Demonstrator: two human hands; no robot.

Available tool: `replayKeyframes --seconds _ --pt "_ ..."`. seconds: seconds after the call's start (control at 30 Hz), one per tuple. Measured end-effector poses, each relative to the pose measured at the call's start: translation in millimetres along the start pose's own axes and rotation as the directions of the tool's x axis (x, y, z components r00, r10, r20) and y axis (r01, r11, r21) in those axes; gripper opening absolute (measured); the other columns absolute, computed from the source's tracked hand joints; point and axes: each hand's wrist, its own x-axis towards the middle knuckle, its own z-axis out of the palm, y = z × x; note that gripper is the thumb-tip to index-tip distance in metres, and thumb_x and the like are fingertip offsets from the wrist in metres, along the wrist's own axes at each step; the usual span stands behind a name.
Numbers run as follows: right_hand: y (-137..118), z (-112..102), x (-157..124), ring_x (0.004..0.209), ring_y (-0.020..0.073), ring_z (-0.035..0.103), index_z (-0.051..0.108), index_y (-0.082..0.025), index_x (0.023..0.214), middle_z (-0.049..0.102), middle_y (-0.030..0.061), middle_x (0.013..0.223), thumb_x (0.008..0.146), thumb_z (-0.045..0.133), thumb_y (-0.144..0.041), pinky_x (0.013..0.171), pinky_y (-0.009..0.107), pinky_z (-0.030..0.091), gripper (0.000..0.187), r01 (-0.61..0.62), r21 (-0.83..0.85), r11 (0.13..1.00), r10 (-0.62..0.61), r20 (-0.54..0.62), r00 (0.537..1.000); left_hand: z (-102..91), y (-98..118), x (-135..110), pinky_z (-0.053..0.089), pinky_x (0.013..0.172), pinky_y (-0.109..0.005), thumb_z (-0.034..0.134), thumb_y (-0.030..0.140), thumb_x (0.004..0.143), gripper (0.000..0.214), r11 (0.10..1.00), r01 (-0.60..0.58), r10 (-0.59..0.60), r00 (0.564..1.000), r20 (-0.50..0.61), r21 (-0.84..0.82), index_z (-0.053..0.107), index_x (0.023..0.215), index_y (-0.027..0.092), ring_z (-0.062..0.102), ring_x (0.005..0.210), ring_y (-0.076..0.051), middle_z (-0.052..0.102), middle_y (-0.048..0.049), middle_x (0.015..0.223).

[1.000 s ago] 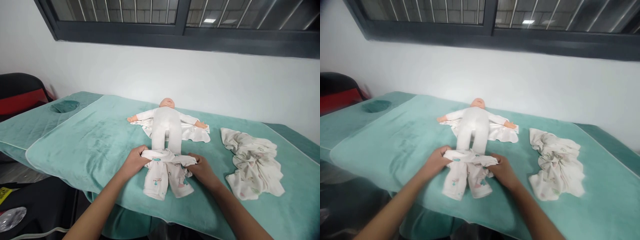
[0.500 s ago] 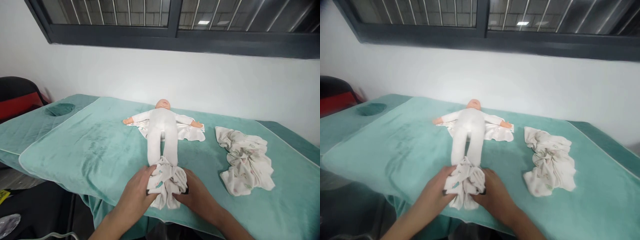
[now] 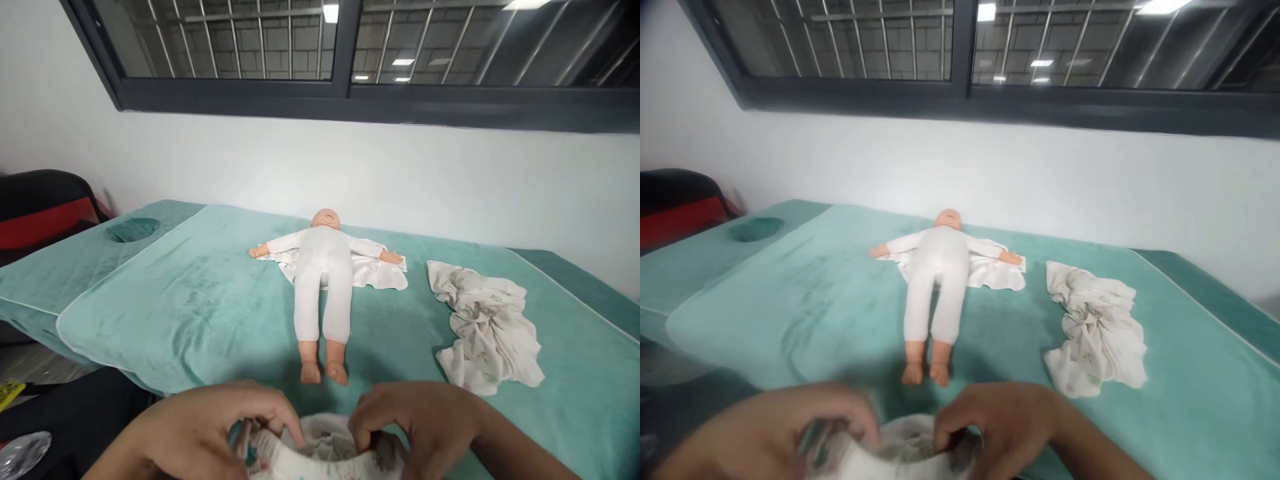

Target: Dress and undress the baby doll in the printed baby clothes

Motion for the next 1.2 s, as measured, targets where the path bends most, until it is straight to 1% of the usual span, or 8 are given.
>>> replayKeyframes --seconds 0.13,0.33,0.4,0.57,0.7,0.93,1.1,1.2 --pt "-34.7 -14.4 20.5 0.059 0.0067 0.038 0.046 -0.018 0.065 0.040 -0.0074 0.062 0.072 0.076 -0.052 0.057 0.022 0.030 0.046 0.064 -0.128 0.990 -0.074 -0.072 0.995 -6.7 21.8 -22.5 0.046 0.075 -0.024 0.071 0.038 0.079 0.019 0.992 -0.086 0.115 0.915 -0.388 0.090 0.071 0.090 0.022 0.060 0.087 -0.018 0.067 -0.0017 0.093" --pt "-87.8 -19.1 61.3 0.066 0.0092 0.046 0.053 -0.018 0.086 0.048 -0.0031 0.074 0.081 0.070 -0.049 0.058 0.022 0.038 0.036 0.263 0.194 0.945 -0.207 -0.267 0.941 -3.2 12.8 -4.1 0.051 0.085 -0.031 0.065 0.039 0.083 0.036 0.881 -0.434 0.305 0.211 -0.929 0.191 0.058 0.115 0.025 0.057 0.116 -0.027 0.061 -0.0071 0.120" --pt "-91.9 -23.0 83.4 0.068 0.0105 0.050 0.054 -0.020 0.096 0.053 -0.0020 0.079 0.085 0.066 -0.047 0.061 0.023 0.042 0.031 0.330 0.272 0.904 -0.191 -0.432 0.881 -0.2 -2.0 11.8 0.049 0.094 -0.037 0.061 0.046 0.083 0.056 0.897 -0.382 0.284 0.113 -0.952 0.222 0.047 0.133 0.026 0.050 0.125 -0.029 0.051 -0.0093 0.137" --pt "-59.3 -57.1 145.5 0.087 0.0157 0.058 0.053 -0.024 0.098 0.060 -0.0010 0.093 0.089 0.060 -0.041 0.080 0.029 0.048 0.020 0.411 0.143 0.900 -0.194 -0.714 0.673 -2.4 -30.1 45.9 0.048 0.099 -0.044 0.070 0.047 0.075 0.079 0.960 -0.268 0.159 0.263 -0.952 0.086 0.033 0.141 0.023 0.054 0.123 -0.031 0.051 -0.0134 0.137" --pt "-5.2 -96.5 171.2 0.090 0.0180 0.061 0.055 -0.023 0.100 0.065 0.0011 0.097 0.088 0.055 -0.037 0.083 0.034 0.050 0.018 0.070 -0.124 0.990 -0.141 -0.801 0.582 -26.9 -43.3 73.0 0.054 0.087 -0.047 0.060 0.034 0.083 0.065 0.957 -0.226 -0.088 0.377 -0.922 -0.183 0.032 0.140 0.020 0.066 0.100 -0.028 0.059 -0.0146 0.122" --pt "53.2 -186.4 137.2 0.135 0.0293 0.040 0.049 -0.015 0.127 0.048 0.0172 0.141 0.083 0.057 -0.031 0.115 0.045 0.025 0.048 -0.329 -0.332 0.884 -0.232 -0.923 0.306 -61.2 -39.2 101.1 0.030 0.114 -0.050 0.055 0.022 0.082 0.042 0.929 0.049 0.344 0.250 -0.905 0.366 0.057 0.124 0.016 0.041 0.135 -0.031 0.048 -0.0163 0.140" --pt "69.8 -242.0 113.4 0.131 0.0356 0.045 0.039 -0.007 0.138 0.047 0.0250 0.142 0.085 0.053 -0.056 0.107 0.043 0.035 0.073 -0.644 -0.026 0.764 0.112 -0.979 0.173 -52.2 -9.3 125.3 0.050 0.091 -0.043 0.060 0.040 0.084 0.039 0.977 -0.092 -0.080 0.678 -0.731 -0.192 0.062 0.115 0.016 0.065 0.103 -0.028 0.068 -0.0126 0.113" --pt "79.1 -266.8 109.5 0.123 0.0397 0.053 0.036 -0.001 0.139 0.051 0.0304 0.136 0.084 0.049 -0.067 0.098 0.045 0.042 0.087 -0.659 0.095 0.746 0.260 -0.952 0.158 -53.1 -13.0 148.7 0.052 0.089 -0.039 0.066 0.048 0.081 0.044 0.835 -0.171 -0.201 0.789 -0.580 -0.523 0.064 0.113 0.017 0.067 0.099 -0.026 0.071 -0.0115 0.109"
